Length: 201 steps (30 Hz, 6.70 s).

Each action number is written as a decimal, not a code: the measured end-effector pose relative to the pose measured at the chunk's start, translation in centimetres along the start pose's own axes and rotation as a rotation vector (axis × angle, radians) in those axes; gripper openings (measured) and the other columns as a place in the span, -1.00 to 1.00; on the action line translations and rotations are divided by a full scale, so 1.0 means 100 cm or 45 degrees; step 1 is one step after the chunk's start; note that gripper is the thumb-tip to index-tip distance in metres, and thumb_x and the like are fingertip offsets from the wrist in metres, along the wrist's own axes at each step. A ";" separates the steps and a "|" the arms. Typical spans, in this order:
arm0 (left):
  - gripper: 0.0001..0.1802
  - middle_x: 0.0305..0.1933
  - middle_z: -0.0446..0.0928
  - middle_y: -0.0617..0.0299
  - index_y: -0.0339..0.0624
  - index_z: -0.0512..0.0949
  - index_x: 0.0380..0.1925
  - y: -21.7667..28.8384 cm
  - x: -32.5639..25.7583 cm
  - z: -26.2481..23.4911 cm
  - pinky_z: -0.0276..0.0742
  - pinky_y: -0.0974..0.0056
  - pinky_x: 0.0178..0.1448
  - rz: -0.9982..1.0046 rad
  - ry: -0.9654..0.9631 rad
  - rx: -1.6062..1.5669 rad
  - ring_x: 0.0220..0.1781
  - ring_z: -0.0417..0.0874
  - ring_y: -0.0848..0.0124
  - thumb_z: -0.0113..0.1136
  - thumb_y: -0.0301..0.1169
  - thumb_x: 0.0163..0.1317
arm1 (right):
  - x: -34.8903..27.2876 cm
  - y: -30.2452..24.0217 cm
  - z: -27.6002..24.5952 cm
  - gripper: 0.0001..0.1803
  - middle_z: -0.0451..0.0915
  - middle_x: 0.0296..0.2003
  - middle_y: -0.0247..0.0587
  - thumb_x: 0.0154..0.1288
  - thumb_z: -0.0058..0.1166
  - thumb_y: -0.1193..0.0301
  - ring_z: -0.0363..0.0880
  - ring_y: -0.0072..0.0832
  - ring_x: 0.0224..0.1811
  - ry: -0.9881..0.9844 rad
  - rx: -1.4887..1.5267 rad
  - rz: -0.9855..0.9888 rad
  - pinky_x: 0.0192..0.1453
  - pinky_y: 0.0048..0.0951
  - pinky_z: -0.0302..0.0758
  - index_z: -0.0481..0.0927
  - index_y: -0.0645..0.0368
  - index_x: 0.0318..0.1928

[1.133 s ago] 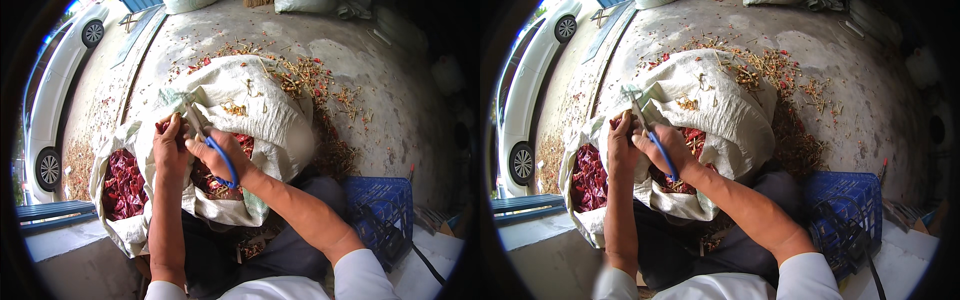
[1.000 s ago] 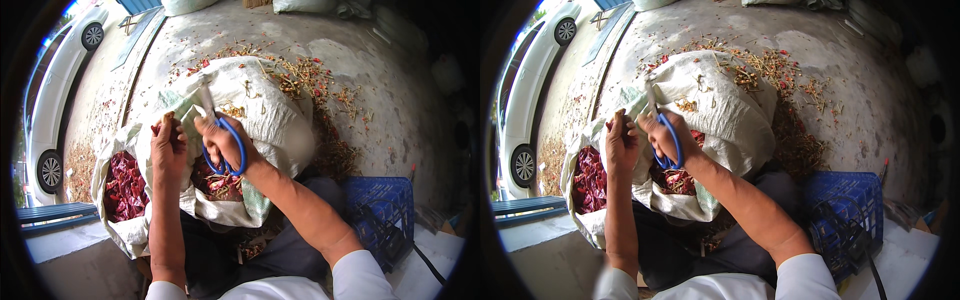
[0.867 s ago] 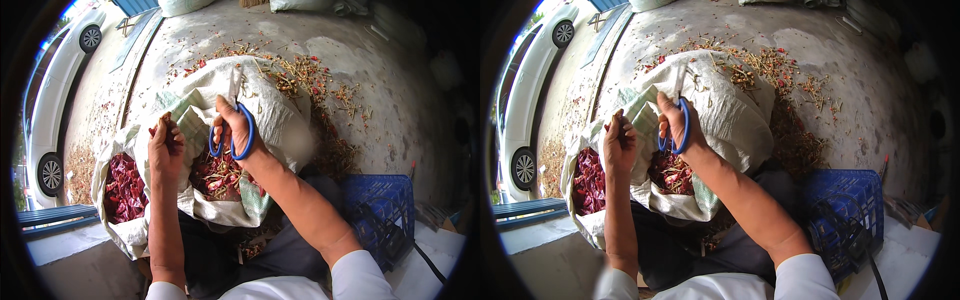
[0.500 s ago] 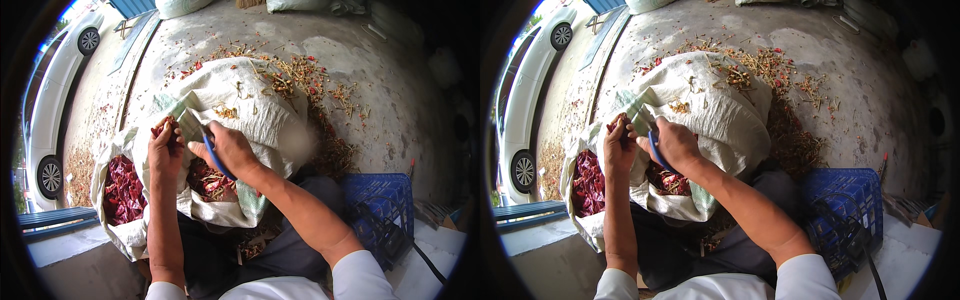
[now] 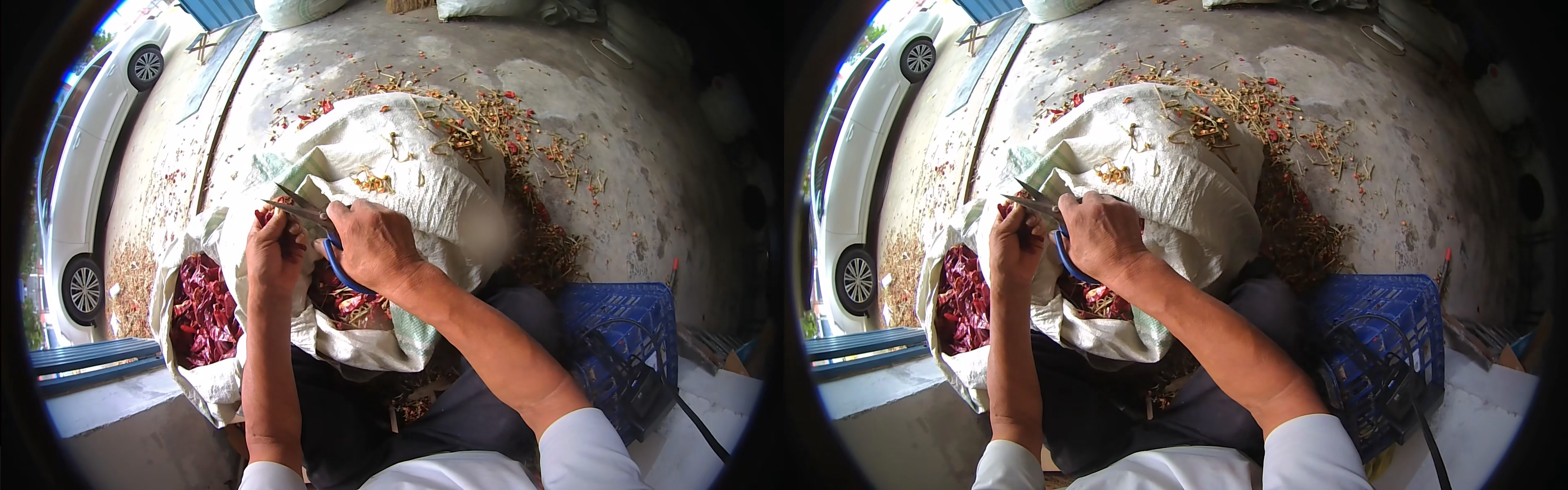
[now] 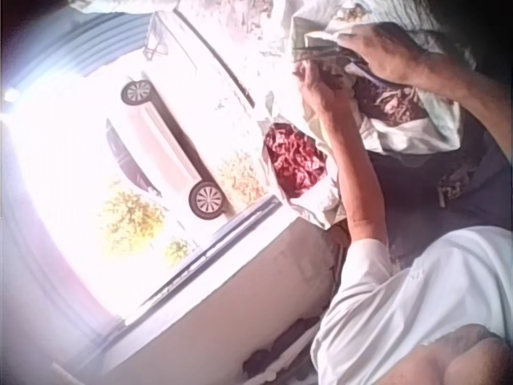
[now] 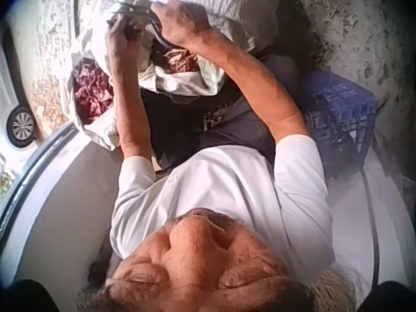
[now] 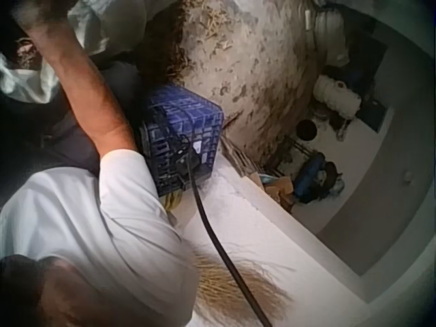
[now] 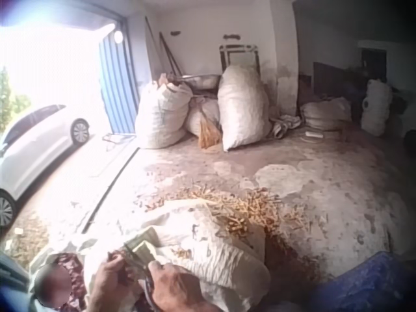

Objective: The person sits on the floor and uses scissors to trim the stems off dried red peppers taken from a large sack. The trimmed peppers are placed into a second sack while the discarded stems fall onto the floor.

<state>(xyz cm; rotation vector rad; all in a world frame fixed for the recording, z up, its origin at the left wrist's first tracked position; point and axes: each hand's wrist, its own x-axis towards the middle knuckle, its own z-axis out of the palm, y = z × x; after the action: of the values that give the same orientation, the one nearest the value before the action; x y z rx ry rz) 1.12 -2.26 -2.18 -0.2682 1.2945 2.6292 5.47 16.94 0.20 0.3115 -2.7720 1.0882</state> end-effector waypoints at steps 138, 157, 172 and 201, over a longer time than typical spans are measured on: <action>-0.69 -0.17 0.68 -0.06 -0.18 0.67 -0.06 -0.069 0.028 -0.032 0.60 0.13 -0.03 0.326 -0.197 2.265 -0.18 0.71 0.07 0.26 -0.43 0.17 | 0.014 0.035 -0.046 -0.53 0.47 -0.49 -0.39 0.33 0.26 0.00 0.40 -0.68 -0.53 0.077 1.557 0.800 -0.48 -0.57 0.41 0.52 0.20 -0.24; -0.79 -0.38 0.63 -0.07 -0.26 0.59 -0.33 -0.039 0.015 -0.027 0.54 0.02 -0.13 -0.092 -0.286 2.201 -0.28 0.65 -0.06 0.34 -0.38 0.08 | 0.011 0.035 -0.054 -0.54 0.47 -0.53 -0.38 0.29 0.29 -0.01 0.42 -0.63 -0.55 0.017 1.515 0.770 -0.50 -0.54 0.41 0.51 0.15 -0.34; -0.65 -0.05 0.63 -0.06 -0.15 0.52 0.05 -0.164 0.075 -0.031 0.55 0.17 0.10 0.155 -0.593 1.477 0.08 0.65 0.09 0.17 -0.32 0.28 | 0.020 0.022 -0.043 -0.57 0.49 -0.50 -0.36 0.28 0.31 0.06 0.43 -0.63 -0.50 0.067 1.513 0.766 -0.44 -0.53 0.42 0.54 0.19 -0.32; -0.80 -0.24 0.67 0.35 -0.22 0.64 -0.06 0.010 -0.031 0.011 0.44 0.48 -0.15 -0.146 -0.092 1.216 -0.25 0.60 0.59 0.22 -0.52 0.33 | 0.011 0.014 -0.014 -0.53 0.67 -0.36 0.18 0.13 0.38 0.13 0.69 0.07 -0.26 -0.051 0.705 0.457 -0.07 -0.13 0.59 0.59 0.33 -0.26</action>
<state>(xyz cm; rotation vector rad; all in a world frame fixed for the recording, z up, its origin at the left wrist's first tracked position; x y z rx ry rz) 3.73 -2.25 0.04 -0.0790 2.2090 1.6390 4.16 18.75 0.50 -0.1204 -2.5629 1.9503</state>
